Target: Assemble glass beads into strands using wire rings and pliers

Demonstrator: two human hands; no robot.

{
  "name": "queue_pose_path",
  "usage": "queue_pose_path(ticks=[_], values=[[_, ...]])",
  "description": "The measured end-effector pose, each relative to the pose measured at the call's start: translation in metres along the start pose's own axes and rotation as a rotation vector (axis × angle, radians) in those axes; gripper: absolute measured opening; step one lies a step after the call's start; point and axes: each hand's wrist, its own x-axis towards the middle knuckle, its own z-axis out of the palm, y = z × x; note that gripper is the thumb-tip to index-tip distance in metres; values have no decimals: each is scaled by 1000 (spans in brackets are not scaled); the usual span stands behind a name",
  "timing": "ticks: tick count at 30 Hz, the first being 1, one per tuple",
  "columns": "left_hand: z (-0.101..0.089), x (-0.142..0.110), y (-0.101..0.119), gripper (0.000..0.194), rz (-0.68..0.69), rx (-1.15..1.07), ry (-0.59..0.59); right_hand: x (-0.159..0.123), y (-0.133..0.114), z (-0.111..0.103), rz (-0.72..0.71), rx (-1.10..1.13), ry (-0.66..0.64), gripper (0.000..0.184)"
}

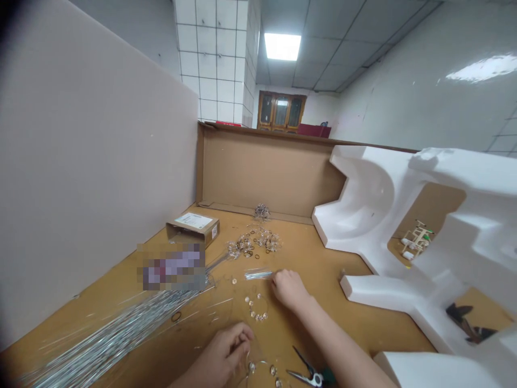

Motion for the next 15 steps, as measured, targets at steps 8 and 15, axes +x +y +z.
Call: queue_pose_path(ticks=[8,15], values=[[-1,6,-5,12,-96,-194,66,45,-13,13,-111,-177,-95,28],[0,5,-6,10,-40,-108,58,51,-19,16,-185,-258,-136,29]])
